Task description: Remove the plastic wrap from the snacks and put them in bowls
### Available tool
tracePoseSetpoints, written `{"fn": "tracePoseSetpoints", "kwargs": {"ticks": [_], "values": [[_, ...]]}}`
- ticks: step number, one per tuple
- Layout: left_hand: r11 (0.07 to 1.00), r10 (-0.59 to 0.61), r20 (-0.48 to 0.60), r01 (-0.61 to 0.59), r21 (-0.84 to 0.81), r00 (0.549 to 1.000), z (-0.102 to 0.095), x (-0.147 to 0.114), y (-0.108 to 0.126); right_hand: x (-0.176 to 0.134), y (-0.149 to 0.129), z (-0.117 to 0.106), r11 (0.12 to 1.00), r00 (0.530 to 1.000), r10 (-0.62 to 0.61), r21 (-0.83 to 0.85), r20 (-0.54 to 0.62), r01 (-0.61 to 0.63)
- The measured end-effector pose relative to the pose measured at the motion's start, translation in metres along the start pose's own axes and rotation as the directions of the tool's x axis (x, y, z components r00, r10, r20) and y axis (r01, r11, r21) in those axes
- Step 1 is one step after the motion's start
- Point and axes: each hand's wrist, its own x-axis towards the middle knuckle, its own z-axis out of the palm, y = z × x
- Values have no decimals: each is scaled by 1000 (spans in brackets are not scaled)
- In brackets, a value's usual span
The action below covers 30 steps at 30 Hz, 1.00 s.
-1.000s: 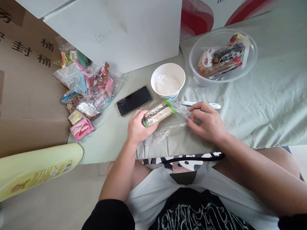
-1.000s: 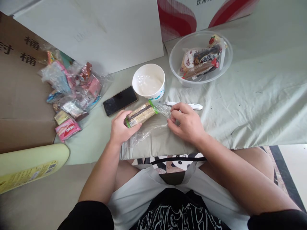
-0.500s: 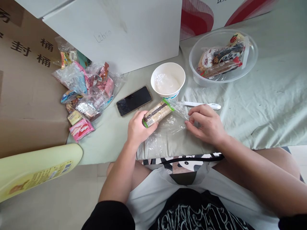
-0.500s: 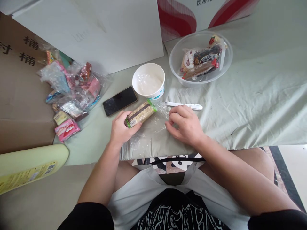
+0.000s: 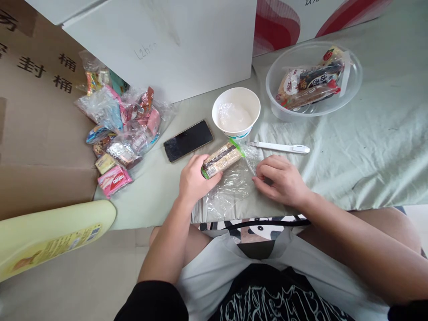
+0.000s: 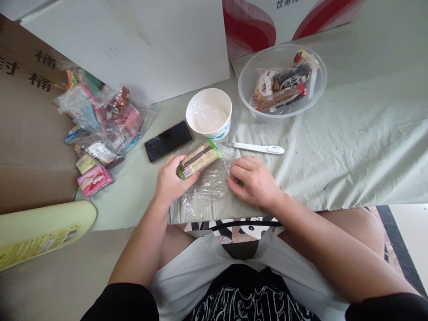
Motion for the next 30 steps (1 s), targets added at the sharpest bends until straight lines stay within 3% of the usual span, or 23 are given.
{"fn": "tracePoseSetpoints", "kwargs": {"ticks": [22,30], "values": [[996,3,60,-8,87,998,0,-2,1,1,0,1,999,982,45,12,185,-48],[990,-35,144,14,142,989,-5,-7,13,-1,-6,2,997,963,43,-72,267,-25]]}}
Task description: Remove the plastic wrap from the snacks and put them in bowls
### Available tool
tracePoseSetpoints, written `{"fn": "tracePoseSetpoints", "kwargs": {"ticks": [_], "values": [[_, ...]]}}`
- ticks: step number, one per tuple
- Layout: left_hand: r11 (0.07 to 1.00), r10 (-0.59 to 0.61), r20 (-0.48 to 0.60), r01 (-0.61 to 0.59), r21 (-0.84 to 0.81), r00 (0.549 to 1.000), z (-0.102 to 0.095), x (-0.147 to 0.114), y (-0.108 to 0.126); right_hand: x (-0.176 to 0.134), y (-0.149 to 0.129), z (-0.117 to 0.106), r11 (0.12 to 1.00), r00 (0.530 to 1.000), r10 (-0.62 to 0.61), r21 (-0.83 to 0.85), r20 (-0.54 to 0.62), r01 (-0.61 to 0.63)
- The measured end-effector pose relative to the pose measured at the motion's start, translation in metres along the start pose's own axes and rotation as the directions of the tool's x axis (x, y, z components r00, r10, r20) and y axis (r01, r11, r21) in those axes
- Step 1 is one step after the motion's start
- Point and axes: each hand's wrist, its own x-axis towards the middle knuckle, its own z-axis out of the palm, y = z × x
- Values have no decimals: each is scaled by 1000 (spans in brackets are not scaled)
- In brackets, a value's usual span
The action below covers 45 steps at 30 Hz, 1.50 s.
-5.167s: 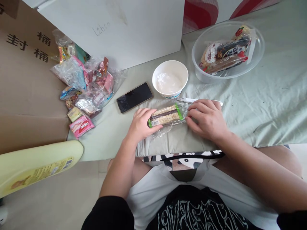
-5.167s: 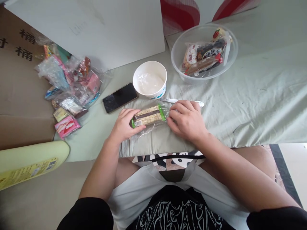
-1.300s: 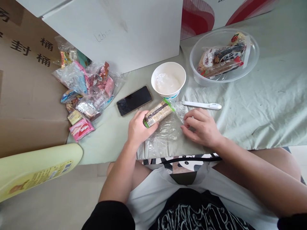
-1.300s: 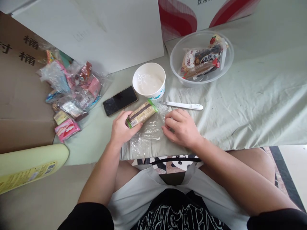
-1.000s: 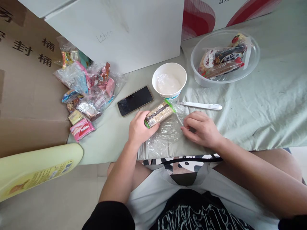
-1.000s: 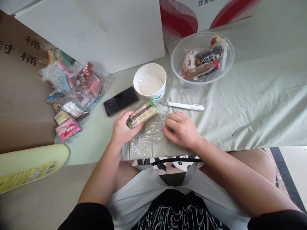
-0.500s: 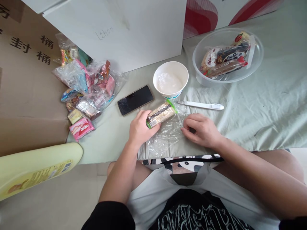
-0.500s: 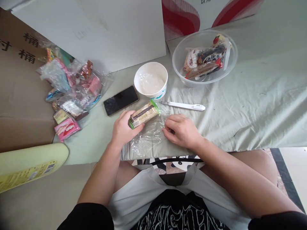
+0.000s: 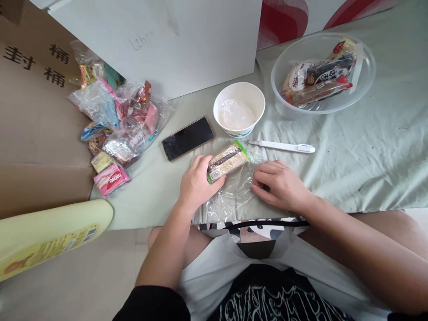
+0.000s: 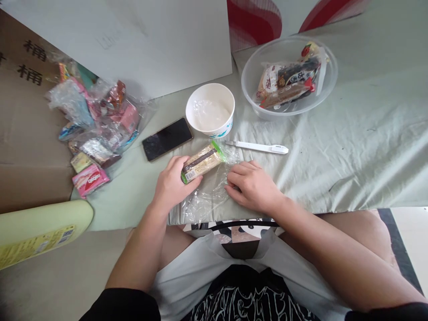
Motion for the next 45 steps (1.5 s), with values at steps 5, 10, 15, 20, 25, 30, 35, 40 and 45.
{"fn": "tracePoseSetpoints", "kwargs": {"ticks": [5,10,15,20,25,30,35,40,45], "values": [[999,14,-22,-15,-44,1000,2,0,-2,1,0,1,1000,1000,-10,-24,15,10],[969,67,-146,-99,-226,987,6,2,-4,-1,3,3,995,993,34,98,-110,-23],[903,56,-224,-145,-405,973,15,-2,5,-4,5,8,957,977,22,286,-212,41],[925,112,-155,-160,-346,982,20,-2,9,-4,6,7,932,983,81,363,-167,-15],[934,157,-88,-177,-311,984,20,0,5,0,2,0,958,985,143,264,-92,-114],[839,222,-9,-196,-508,975,16,0,6,2,1,3,957,965,177,264,-193,-122],[744,71,113,23,-667,991,20,-1,8,2,4,8,938,944,226,316,-240,-144],[717,-45,0,32,-696,999,28,-2,10,4,2,9,907,929,305,361,-210,-217],[855,-30,-79,-15,-519,996,27,-6,14,6,2,7,906,930,322,343,-179,-248]]}}
